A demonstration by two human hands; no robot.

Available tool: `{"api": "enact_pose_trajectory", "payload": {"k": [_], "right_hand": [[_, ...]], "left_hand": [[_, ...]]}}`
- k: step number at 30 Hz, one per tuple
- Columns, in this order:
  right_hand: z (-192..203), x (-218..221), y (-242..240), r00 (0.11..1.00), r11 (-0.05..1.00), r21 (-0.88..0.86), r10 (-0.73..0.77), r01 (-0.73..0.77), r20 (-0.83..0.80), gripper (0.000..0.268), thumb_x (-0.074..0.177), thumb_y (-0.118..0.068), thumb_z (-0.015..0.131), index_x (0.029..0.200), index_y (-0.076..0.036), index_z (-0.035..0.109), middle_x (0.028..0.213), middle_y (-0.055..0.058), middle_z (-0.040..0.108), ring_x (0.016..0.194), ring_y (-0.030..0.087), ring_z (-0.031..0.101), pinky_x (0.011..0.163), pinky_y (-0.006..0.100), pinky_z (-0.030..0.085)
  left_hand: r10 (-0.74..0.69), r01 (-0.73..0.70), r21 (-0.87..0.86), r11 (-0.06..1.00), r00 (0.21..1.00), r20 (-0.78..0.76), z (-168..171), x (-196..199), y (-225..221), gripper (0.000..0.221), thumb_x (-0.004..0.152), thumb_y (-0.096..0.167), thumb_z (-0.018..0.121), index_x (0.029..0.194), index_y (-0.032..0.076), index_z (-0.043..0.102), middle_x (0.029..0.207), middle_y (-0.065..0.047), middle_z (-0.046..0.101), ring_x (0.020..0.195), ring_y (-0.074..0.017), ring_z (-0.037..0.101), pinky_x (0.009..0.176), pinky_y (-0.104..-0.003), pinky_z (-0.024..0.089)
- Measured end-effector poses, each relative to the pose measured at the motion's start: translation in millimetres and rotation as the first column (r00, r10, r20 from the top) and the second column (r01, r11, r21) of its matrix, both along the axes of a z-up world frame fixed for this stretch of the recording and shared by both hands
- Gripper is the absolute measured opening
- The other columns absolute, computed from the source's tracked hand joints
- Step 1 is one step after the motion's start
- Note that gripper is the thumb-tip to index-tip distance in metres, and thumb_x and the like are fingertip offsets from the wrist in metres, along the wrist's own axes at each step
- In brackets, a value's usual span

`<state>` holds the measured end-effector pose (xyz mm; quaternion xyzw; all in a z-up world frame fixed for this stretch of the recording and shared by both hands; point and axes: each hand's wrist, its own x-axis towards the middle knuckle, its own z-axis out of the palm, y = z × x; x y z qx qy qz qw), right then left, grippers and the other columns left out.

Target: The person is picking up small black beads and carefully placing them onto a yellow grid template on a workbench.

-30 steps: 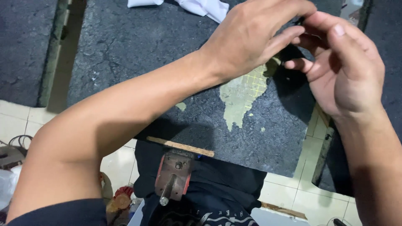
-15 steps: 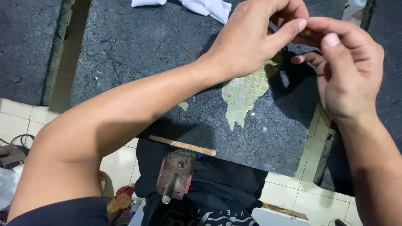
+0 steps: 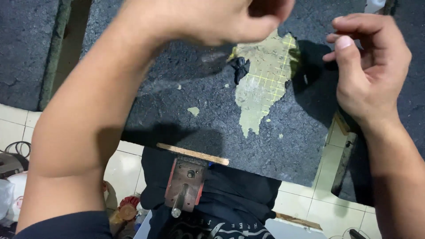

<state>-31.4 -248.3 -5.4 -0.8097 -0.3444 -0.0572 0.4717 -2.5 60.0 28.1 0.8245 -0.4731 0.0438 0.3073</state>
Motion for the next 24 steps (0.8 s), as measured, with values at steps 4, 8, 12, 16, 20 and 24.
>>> {"api": "enact_pose_trajectory", "payload": {"k": [4,8,12,16,20,24], "right_hand": [[1.5,-0.7,2.8,0.999,0.999,-0.041,0.010,-0.008,0.041,0.011,0.125,0.012,0.052,0.127,0.022,0.056,0.134,0.038,0.051,0.123,0.041,0.059,0.089,0.040,0.062],[0.2,1.2,-1.4,0.993,0.987,-0.158,0.000,0.018,0.116,0.016,0.125,0.007,0.056,0.126,0.020,0.066,0.136,0.037,0.056,0.113,0.037,0.061,0.086,0.038,0.057],[-0.7,3.5,-6.7,0.992,0.980,-0.199,-0.002,0.027,0.126,0.018,0.127,0.003,0.058,0.126,0.018,0.069,0.138,0.037,0.057,0.115,0.036,0.062,0.085,0.037,0.054],[1.5,4.0,-5.9,0.993,0.977,-0.213,0.007,0.019,0.119,0.018,0.126,0.005,0.058,0.125,0.019,0.068,0.138,0.036,0.055,0.112,0.036,0.061,0.084,0.037,0.055],[2.2,3.6,-5.1,0.993,0.975,-0.219,-0.003,0.028,0.117,0.016,0.124,0.006,0.059,0.125,0.018,0.069,0.138,0.036,0.055,0.111,0.036,0.062,0.087,0.038,0.056],[3.4,2.7,-3.0,0.993,0.974,-0.227,0.006,0.022,0.121,0.014,0.122,0.007,0.059,0.124,0.017,0.069,0.137,0.036,0.055,0.114,0.037,0.062,0.088,0.039,0.058]], "left_hand": [[0.024,0.043,0.168,0.985,0.924,-0.382,9.8,-7.8,-1.9,0.015,0.093,-0.004,0.064,0.099,0.009,0.058,0.089,-0.005,0.058,0.075,-0.0176,0.054,0.062,-0.031,0.047],[0.195,0.070,0.532,0.844,0.884,-0.425,31.3,-18.8,-20.0,0.015,0.083,0.007,0.070,0.091,0.020,0.070,0.085,0.002,0.071,0.075,-0.0188,0.063,0.064,-0.039,0.047],[0.357,0.038,0.734,0.678,0.856,-0.374,34.8,-26.2,-27.5,0.012,0.085,0.014,0.069,0.087,0.026,0.069,0.087,0.006,0.074,0.080,-0.0206,0.065,0.065,-0.044,0.045],[0.256,0.042,0.681,0.731,0.908,-0.331,30.9,-25.0,-24.6,0.012,0.084,0.010,0.065,0.085,0.022,0.068,0.080,0.000,0.070,0.079,-0.0245,0.063,0.066,-0.045,0.046],[0.276,-0.020,0.656,0.754,0.917,-0.289,29.3,-20.7,-22.9,0.012,0.089,0.013,0.065,0.085,0.024,0.065,0.076,0.004,0.068,0.081,-0.0222,0.063,0.063,-0.047,0.044],[0.198,-0.055,0.558,0.828,0.959,-0.201,9.5,-10.1,-14.8,0.048,0.079,0.026,0.089,0.114,0.017,0.057,0.093,-0.006,0.072,0.090,-0.0344,0.065,0.069,-0.051,0.047]]}}
